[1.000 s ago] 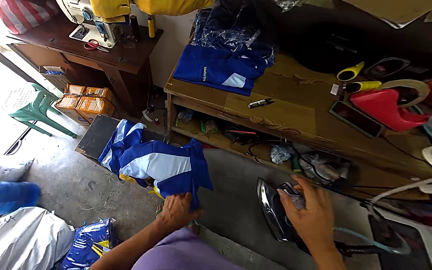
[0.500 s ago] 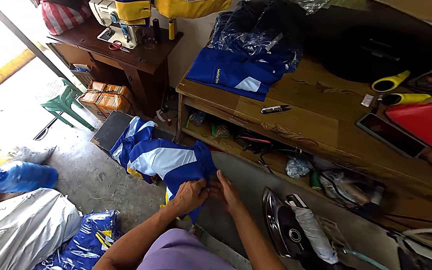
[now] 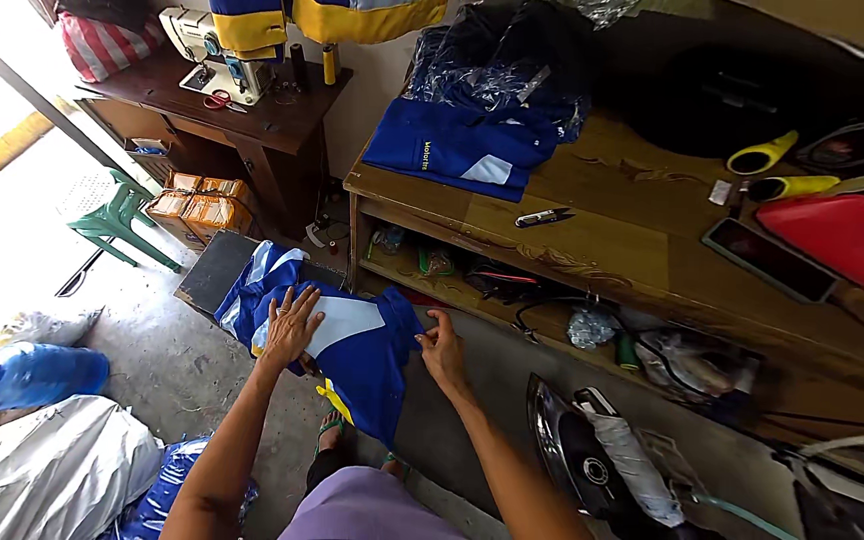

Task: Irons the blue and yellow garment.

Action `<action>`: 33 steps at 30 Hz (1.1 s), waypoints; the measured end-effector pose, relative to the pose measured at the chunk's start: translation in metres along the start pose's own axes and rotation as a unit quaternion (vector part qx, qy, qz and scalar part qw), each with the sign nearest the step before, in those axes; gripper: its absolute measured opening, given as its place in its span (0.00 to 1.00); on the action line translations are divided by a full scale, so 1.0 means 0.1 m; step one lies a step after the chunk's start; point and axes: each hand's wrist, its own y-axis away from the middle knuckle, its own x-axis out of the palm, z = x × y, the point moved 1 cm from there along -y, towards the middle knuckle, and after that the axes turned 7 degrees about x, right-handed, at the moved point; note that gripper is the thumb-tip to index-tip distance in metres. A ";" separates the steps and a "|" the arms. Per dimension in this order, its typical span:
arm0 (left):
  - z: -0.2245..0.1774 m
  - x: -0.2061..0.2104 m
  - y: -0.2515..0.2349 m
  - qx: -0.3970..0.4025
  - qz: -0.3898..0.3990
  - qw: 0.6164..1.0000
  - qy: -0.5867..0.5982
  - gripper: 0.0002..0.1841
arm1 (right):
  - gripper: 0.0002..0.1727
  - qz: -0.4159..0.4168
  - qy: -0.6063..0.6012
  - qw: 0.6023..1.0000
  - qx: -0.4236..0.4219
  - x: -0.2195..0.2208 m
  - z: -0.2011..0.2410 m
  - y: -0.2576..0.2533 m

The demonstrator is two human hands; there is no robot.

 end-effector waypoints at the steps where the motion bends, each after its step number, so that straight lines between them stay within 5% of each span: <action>1: -0.01 -0.02 -0.01 -0.004 0.004 1.000 -0.005 0.35 | 0.30 -0.002 0.026 1.000 -0.015 -0.01 0.01 0.00; 4: -0.24 -0.08 -0.02 0.019 -0.037 0.999 -0.026 0.35 | 0.23 0.004 0.085 0.995 -0.046 -0.36 -0.01 0.08; 7: -0.63 -0.09 -0.15 0.145 -0.058 0.988 0.012 0.26 | 0.22 -0.036 0.167 0.983 -0.066 -1.19 -0.11 0.38; 11: -1.21 -0.06 -0.68 0.296 0.124 0.945 0.065 0.28 | 0.47 -0.032 0.302 0.953 0.003 -2.16 -0.59 0.84; 13: -1.45 0.00 -0.96 0.335 0.234 0.913 0.016 0.33 | 0.49 0.030 0.320 0.943 0.086 -2.29 -0.83 0.93; 17: -1.70 0.19 -1.31 0.378 0.301 0.873 -0.058 0.19 | 0.43 0.021 0.219 0.971 0.088 -2.16 -1.05 0.98; 21: -1.62 0.36 -1.45 0.359 0.280 0.889 -0.038 0.16 | 0.38 0.008 0.207 0.974 0.091 -1.97 -0.90 1.03; 30: -1.65 0.35 -1.58 0.295 0.336 0.894 0.004 0.17 | 0.33 0.152 0.168 0.974 -0.022 -1.03 0.84 0.79; 33: -1.49 0.25 -1.61 0.314 0.281 0.902 0.090 0.16 | 0.32 0.179 0.164 0.970 -0.005 -0.62 1.21 0.48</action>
